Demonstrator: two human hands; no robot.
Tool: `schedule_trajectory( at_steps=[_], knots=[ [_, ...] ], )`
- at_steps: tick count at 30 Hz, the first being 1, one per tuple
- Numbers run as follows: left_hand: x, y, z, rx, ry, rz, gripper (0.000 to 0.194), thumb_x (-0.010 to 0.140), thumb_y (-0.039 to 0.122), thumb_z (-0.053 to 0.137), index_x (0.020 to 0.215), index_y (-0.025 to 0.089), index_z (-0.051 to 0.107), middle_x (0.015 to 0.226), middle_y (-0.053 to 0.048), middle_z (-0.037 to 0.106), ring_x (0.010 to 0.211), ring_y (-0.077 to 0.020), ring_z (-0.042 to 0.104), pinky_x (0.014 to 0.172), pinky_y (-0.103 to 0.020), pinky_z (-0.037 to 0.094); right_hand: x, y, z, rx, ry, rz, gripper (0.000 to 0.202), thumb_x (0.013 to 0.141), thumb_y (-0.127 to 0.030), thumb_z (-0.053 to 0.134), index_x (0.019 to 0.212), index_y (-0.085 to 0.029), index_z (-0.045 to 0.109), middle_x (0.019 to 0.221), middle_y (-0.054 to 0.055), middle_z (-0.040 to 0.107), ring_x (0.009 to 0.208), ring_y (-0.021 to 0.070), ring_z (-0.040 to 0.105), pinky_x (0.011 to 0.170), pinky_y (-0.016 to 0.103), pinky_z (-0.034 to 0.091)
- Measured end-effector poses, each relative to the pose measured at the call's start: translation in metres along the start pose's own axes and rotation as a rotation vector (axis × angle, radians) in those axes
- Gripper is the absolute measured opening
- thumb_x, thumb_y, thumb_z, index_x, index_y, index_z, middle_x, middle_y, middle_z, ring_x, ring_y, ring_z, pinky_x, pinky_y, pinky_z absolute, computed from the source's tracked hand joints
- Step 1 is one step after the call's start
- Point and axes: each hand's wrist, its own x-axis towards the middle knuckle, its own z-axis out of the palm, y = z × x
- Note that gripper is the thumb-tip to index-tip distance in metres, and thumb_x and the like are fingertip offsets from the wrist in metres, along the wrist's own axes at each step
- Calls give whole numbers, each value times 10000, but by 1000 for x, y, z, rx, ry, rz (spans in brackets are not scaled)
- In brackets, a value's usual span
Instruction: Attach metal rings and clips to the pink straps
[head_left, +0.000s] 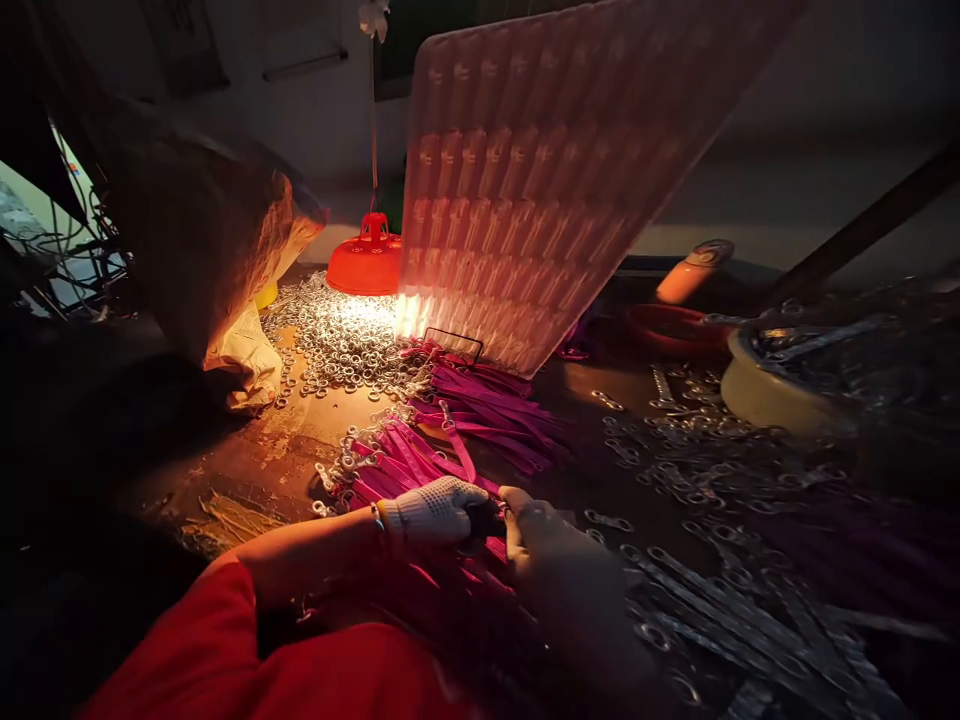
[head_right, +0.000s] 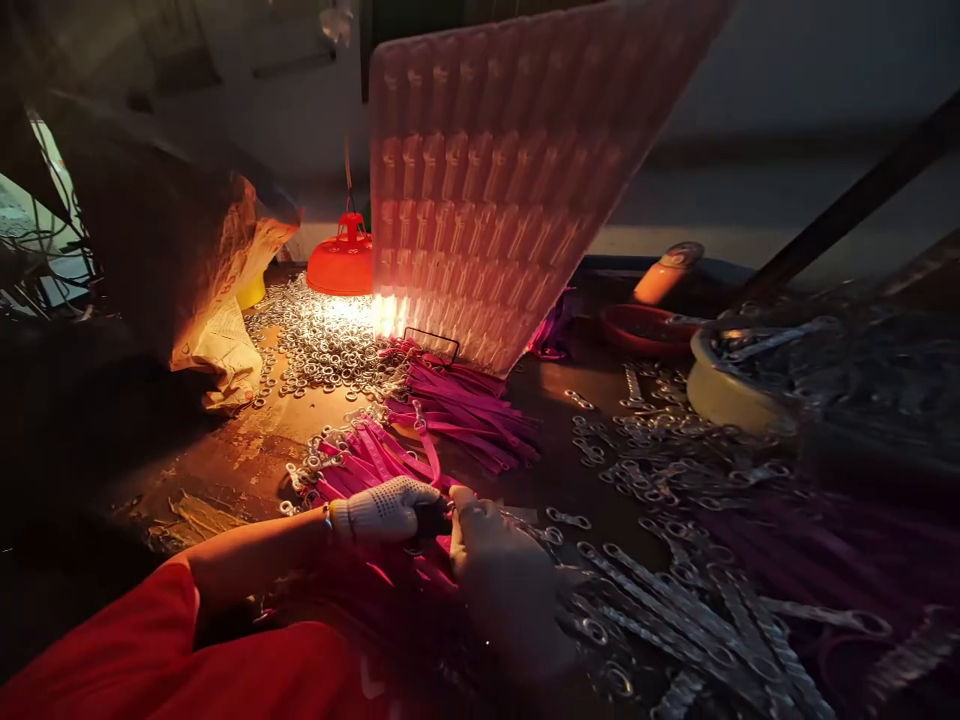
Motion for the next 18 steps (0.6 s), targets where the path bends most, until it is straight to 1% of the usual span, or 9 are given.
schedule_trajectory(
  at_steps=[2, 4, 6, 8, 9, 11, 14, 16, 18],
  knots=[
    [0, -8, 0, 26, 16, 28, 187, 684, -4, 491, 738, 142, 594, 613, 21, 556, 541, -85, 497, 512, -193, 376, -2, -2, 1, 38, -30, 47, 331, 1009, -268, 428, 1146, -171, 713, 802, 91, 725, 641, 191, 648, 595, 281, 383],
    [-1, -14, -1, 0, 43, 42, 129, 709, 40, 541, 751, 134, 619, 642, 7, 574, 562, -89, 494, 521, -199, 372, -2, -4, -3, 105, -108, 115, 324, 1000, -281, 436, 1181, -189, 688, 873, 92, 747, 705, 204, 683, 614, 280, 413],
    [-4, -16, -2, -129, 62, 43, 50, 766, 141, 578, 758, 128, 626, 642, 0, 571, 556, -93, 489, 522, -209, 382, 2, -8, -13, 142, -248, 163, 362, 962, -265, 479, 1290, -204, 618, 929, 83, 761, 758, 216, 706, 632, 281, 433],
    [-7, -17, -1, -226, 80, 50, 147, 803, 257, 607, 733, 127, 611, 618, 4, 544, 535, -88, 464, 509, -210, 369, 9, -12, -27, 125, -441, 173, 474, 911, -228, 526, 1384, -201, 532, 935, 76, 767, 793, 226, 717, 652, 283, 437],
    [-7, -17, 0, -235, 90, 57, 189, 801, 297, 626, 722, 127, 606, 609, 7, 534, 528, -84, 451, 502, -208, 356, 13, -14, -33, 102, -538, 165, 501, 895, -210, 537, 1395, -191, 514, 922, 78, 768, 810, 230, 719, 668, 285, 436],
    [-7, -19, 0, -213, 98, 65, 234, 786, 340, 657, 715, 123, 610, 599, 9, 527, 521, -80, 435, 491, -204, 336, 22, -17, -41, 60, -652, 164, 399, 911, -210, 520, 1305, -171, 565, 927, 100, 764, 847, 233, 717, 691, 284, 433],
    [-3, -24, 1, -172, 108, 52, 241, 771, 350, 663, 714, 120, 619, 590, 9, 527, 517, -81, 430, 480, -200, 323, 27, -17, -40, 3, -712, 100, 298, 958, -235, 458, 1206, -134, 589, 905, 135, 745, 835, 246, 709, 691, 293, 434],
    [1, -24, 2, -138, 101, 52, 197, 757, 315, 646, 707, 126, 621, 597, 9, 536, 523, -83, 438, 487, -198, 330, 26, -16, -35, -31, -721, 14, 296, 972, -208, 406, 1183, -101, 583, 890, 166, 727, 825, 263, 702, 680, 308, 436],
    [3, -19, -1, -84, 104, 59, 134, 733, 263, 612, 700, 133, 626, 608, 8, 556, 533, -88, 451, 502, -199, 346, 26, -16, -30, -41, -707, -79, 310, 981, -174, 352, 1169, -80, 580, 906, 194, 712, 840, 280, 696, 677, 323, 442]
  ],
)
